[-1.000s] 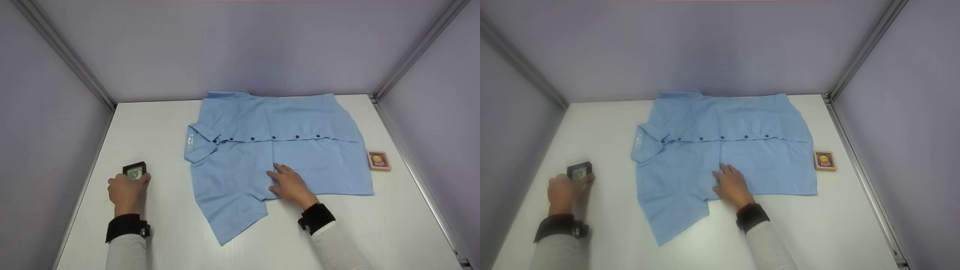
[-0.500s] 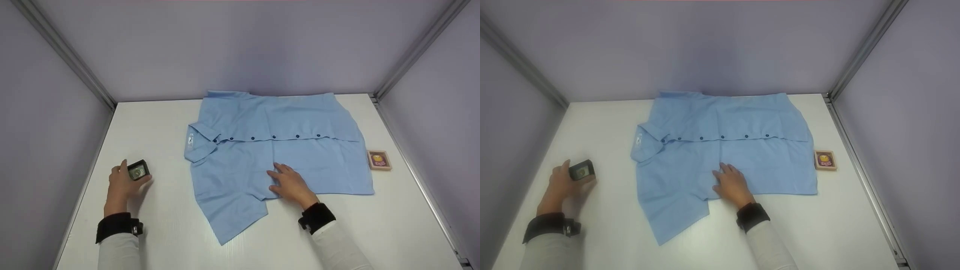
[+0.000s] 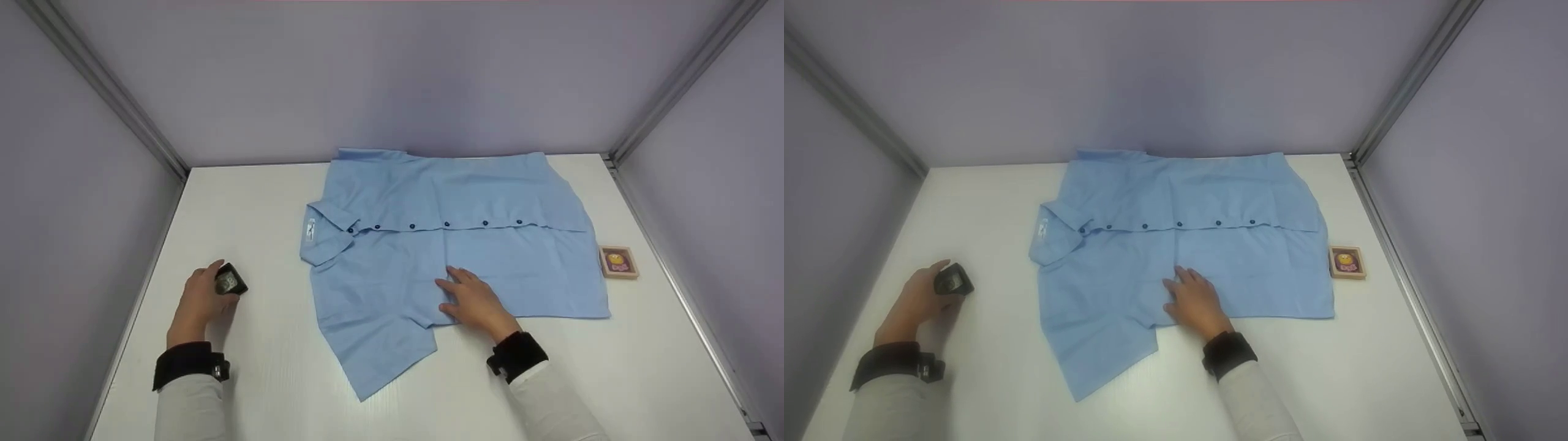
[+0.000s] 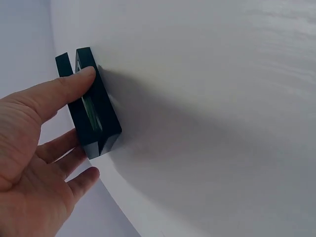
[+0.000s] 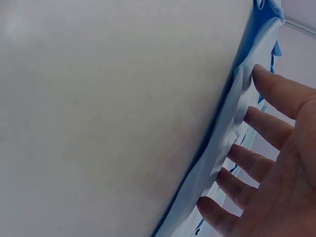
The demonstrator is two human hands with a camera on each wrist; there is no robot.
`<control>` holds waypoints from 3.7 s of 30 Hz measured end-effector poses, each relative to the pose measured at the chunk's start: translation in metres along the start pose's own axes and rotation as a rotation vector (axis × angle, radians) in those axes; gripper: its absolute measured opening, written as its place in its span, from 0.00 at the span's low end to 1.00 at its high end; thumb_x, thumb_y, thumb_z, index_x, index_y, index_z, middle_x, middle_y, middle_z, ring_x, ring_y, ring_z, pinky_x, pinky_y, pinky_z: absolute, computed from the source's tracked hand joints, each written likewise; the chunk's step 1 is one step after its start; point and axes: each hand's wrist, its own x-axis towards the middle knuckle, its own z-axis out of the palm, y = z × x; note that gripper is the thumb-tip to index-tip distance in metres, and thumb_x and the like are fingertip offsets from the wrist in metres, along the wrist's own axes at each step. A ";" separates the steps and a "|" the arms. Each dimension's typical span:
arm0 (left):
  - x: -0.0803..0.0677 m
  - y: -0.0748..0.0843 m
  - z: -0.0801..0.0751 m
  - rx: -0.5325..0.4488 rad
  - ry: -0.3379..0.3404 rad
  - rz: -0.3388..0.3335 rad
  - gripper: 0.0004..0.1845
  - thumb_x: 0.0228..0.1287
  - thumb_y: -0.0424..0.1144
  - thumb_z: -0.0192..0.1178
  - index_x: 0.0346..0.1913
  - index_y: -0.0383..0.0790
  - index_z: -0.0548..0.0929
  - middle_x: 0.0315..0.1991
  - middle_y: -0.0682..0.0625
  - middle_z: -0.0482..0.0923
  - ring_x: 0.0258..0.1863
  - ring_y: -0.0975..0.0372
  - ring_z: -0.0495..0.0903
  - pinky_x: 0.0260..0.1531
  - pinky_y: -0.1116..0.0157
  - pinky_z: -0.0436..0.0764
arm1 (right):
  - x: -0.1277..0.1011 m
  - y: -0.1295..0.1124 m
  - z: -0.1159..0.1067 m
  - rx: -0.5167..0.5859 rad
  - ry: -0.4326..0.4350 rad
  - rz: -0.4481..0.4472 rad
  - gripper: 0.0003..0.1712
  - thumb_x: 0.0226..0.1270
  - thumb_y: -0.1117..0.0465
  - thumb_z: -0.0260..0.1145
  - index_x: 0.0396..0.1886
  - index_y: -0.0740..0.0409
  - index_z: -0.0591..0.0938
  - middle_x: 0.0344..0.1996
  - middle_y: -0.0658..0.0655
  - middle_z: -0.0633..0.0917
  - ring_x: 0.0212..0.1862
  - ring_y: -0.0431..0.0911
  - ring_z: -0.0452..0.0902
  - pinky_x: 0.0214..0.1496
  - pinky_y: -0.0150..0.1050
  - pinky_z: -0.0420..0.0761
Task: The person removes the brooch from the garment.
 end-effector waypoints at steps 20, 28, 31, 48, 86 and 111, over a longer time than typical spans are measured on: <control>-0.002 0.002 0.005 0.103 0.120 0.009 0.37 0.59 0.39 0.64 0.69 0.27 0.63 0.54 0.21 0.66 0.53 0.32 0.68 0.46 0.37 0.72 | -0.001 -0.001 -0.001 0.005 0.008 -0.008 0.31 0.67 0.52 0.67 0.68 0.53 0.74 0.72 0.63 0.63 0.72 0.62 0.55 0.68 0.61 0.61; -0.003 0.004 0.005 0.123 0.098 -0.003 0.34 0.65 0.42 0.59 0.68 0.27 0.63 0.53 0.22 0.64 0.53 0.32 0.66 0.46 0.37 0.72 | -0.001 -0.001 -0.001 0.006 0.010 -0.019 0.31 0.67 0.52 0.68 0.68 0.54 0.74 0.72 0.64 0.63 0.72 0.62 0.55 0.68 0.60 0.61; -0.003 0.004 0.005 0.130 0.095 0.005 0.34 0.65 0.41 0.59 0.69 0.26 0.62 0.53 0.21 0.64 0.53 0.32 0.66 0.47 0.37 0.72 | -0.001 0.000 -0.001 -0.002 0.008 -0.019 0.31 0.67 0.51 0.68 0.68 0.54 0.74 0.72 0.64 0.63 0.72 0.62 0.55 0.67 0.60 0.62; 0.000 0.005 0.003 0.146 0.081 0.014 0.36 0.62 0.36 0.61 0.69 0.25 0.61 0.56 0.18 0.63 0.54 0.27 0.66 0.50 0.36 0.71 | -0.002 -0.002 -0.002 0.013 0.015 -0.010 0.31 0.67 0.52 0.68 0.68 0.53 0.74 0.72 0.64 0.63 0.72 0.62 0.55 0.68 0.60 0.60; -0.001 0.004 0.007 0.101 0.035 -0.062 0.43 0.73 0.60 0.47 0.73 0.25 0.55 0.62 0.18 0.54 0.62 0.28 0.58 0.57 0.35 0.65 | -0.001 0.000 0.001 -0.021 0.006 -0.007 0.32 0.67 0.50 0.67 0.69 0.51 0.74 0.72 0.62 0.63 0.72 0.60 0.55 0.69 0.58 0.61; 0.000 0.011 0.011 0.130 0.098 -0.044 0.47 0.56 0.47 0.71 0.64 0.13 0.61 0.57 0.21 0.59 0.57 0.30 0.63 0.55 0.38 0.69 | -0.001 -0.001 0.000 -0.002 0.018 -0.009 0.31 0.67 0.51 0.68 0.68 0.52 0.75 0.72 0.63 0.63 0.72 0.61 0.55 0.68 0.60 0.61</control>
